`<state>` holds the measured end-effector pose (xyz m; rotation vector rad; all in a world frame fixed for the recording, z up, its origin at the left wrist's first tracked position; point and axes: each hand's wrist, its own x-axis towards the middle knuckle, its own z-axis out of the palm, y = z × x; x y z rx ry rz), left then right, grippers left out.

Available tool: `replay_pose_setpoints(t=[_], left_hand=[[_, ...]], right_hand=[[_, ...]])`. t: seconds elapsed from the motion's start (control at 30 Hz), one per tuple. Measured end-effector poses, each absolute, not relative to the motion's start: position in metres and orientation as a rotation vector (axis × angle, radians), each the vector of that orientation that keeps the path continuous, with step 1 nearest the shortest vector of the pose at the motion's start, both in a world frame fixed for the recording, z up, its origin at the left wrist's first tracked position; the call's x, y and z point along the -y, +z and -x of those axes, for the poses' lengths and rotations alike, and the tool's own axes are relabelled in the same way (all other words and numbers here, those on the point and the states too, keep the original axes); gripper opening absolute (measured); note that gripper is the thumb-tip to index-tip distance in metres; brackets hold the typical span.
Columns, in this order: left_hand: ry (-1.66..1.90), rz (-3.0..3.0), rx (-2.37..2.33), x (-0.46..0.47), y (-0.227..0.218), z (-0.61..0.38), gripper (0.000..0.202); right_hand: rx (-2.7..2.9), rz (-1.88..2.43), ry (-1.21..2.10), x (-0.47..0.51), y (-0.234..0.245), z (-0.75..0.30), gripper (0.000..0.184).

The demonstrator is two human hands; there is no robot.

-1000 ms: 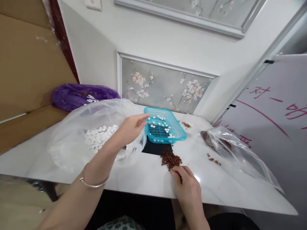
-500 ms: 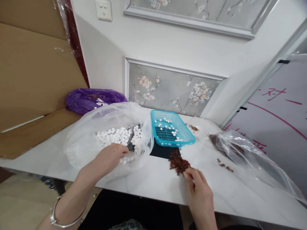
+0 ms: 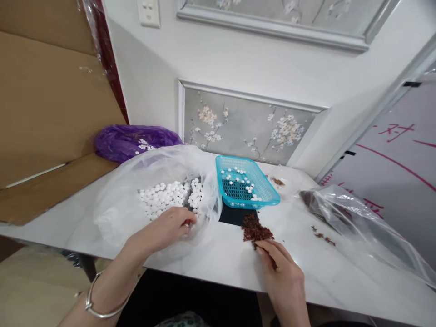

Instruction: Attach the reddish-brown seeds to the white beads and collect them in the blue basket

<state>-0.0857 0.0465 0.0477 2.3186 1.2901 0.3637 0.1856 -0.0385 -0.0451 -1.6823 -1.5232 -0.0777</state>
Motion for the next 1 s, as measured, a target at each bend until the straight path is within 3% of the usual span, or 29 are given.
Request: replay_pose_setpoints(t=[0.13, 0.3, 0.47, 0.63, 0.8, 1.0], left_hand=[[0.468, -2.267, -1.34, -0.046, 0.052, 0.088, 0.025], [0.684, -2.169, -1.381, -0.046, 0.057, 0.088, 0.013], [0.868, -2.1, -1.407, -0.051, 0.053, 0.087, 0.017], [1.007, -1.543, -1.253, -0.041, 0.059, 0.079, 0.016], [0.983, -0.988, -0.799, -0.012, 0.061, 0.05, 0.015], [0.777, -0.667, -0.609, 0.011, 0.035, 0.011, 0.014]], right_hand=[[1.452, 1.62, -0.008, 0.039, -0.039, -0.184, 0.026], [1.381, 1.604, 0.106, 0.039, -0.033, -0.18, 0.018], [1.362, 1.588, 0.232, 0.038, -0.034, -0.177, 0.019], [1.312, 1.492, 0.386, 0.039, -0.033, -0.173, 0.025], [1.189, 1.345, 0.703, 0.046, -0.013, -0.16, 0.015], [1.087, 1.128, 0.953, 0.052, 0.0, -0.145, 0.014]])
